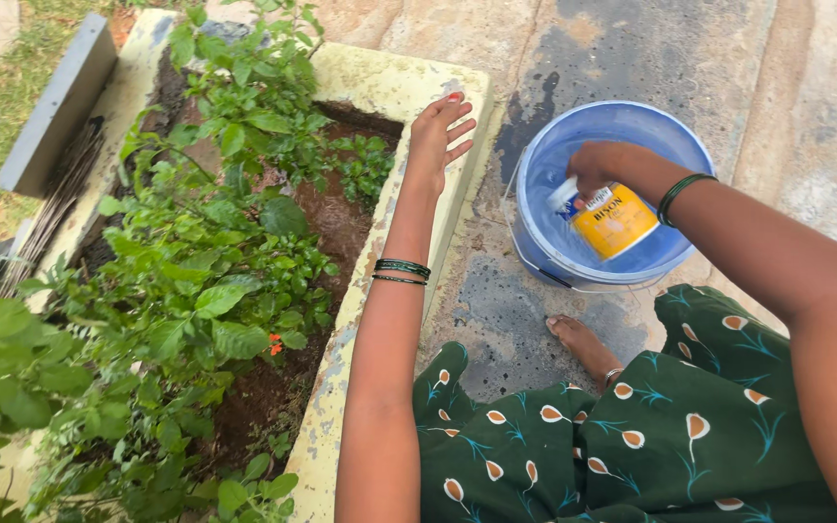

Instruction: The person tends to plants in a raised garden bed, using a small hand hoe to loosen soil and then watering the plants with a container. The person moves around the bed to reach different areas.

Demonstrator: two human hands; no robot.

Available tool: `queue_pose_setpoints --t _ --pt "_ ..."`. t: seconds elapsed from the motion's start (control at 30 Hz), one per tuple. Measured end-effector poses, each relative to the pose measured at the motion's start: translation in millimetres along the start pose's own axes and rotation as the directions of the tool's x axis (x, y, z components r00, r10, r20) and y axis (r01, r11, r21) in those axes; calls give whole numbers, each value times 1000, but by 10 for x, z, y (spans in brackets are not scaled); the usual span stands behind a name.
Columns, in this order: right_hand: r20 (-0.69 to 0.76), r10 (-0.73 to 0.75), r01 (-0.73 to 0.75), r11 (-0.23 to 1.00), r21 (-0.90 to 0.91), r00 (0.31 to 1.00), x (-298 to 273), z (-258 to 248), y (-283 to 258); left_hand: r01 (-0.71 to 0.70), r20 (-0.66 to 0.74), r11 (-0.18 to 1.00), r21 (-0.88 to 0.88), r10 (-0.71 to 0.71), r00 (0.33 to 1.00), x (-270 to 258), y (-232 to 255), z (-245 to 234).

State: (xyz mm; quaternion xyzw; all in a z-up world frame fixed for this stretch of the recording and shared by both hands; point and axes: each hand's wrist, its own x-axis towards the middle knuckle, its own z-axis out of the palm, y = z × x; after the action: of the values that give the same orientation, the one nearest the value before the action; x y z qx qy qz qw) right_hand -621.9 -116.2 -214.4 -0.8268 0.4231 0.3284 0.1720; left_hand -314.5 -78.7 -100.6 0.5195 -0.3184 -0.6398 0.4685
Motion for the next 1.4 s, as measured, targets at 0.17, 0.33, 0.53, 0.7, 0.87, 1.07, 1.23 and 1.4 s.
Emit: queue_pose_setpoints --t 0.17,0.33,0.53,0.7,0.87,1.07,1.23,1.4 --pt "159 52 -24 984 -178 986 -228 -302 -209 -31 -66 997 -66 27 997 -54 45 -305" --pt "240 209 -223 974 34 948 -877 -715 -407 -65 -97 987 -145 51 994 37 -37 -500" --pt "7 292 -290 950 -118 956 -1586 -1453 -690 -87 -94 973 -213 68 993 214 -112 -544" --pt "-231 226 -290 911 -294 946 -1829 -2246 -904 -118 -115 967 -227 93 989 124 19 -717" --pt "-600 -105 -52 970 -239 793 -1409 -2619 -861 -201 -220 940 -276 142 965 26 260 -1005" --pt "-870 -414 570 796 -203 269 -924 -3148 -1927 -346 -390 904 -253 232 891 -287 298 -1542" --pt "-861 -506 594 710 -377 57 -1741 -3284 -2921 -389 -549 914 -112 270 791 -977 296 -2208" --pt "-798 -547 715 451 -534 -252 -1874 -3332 -3492 -148 -721 971 188 239 651 -2117 414 -2424"
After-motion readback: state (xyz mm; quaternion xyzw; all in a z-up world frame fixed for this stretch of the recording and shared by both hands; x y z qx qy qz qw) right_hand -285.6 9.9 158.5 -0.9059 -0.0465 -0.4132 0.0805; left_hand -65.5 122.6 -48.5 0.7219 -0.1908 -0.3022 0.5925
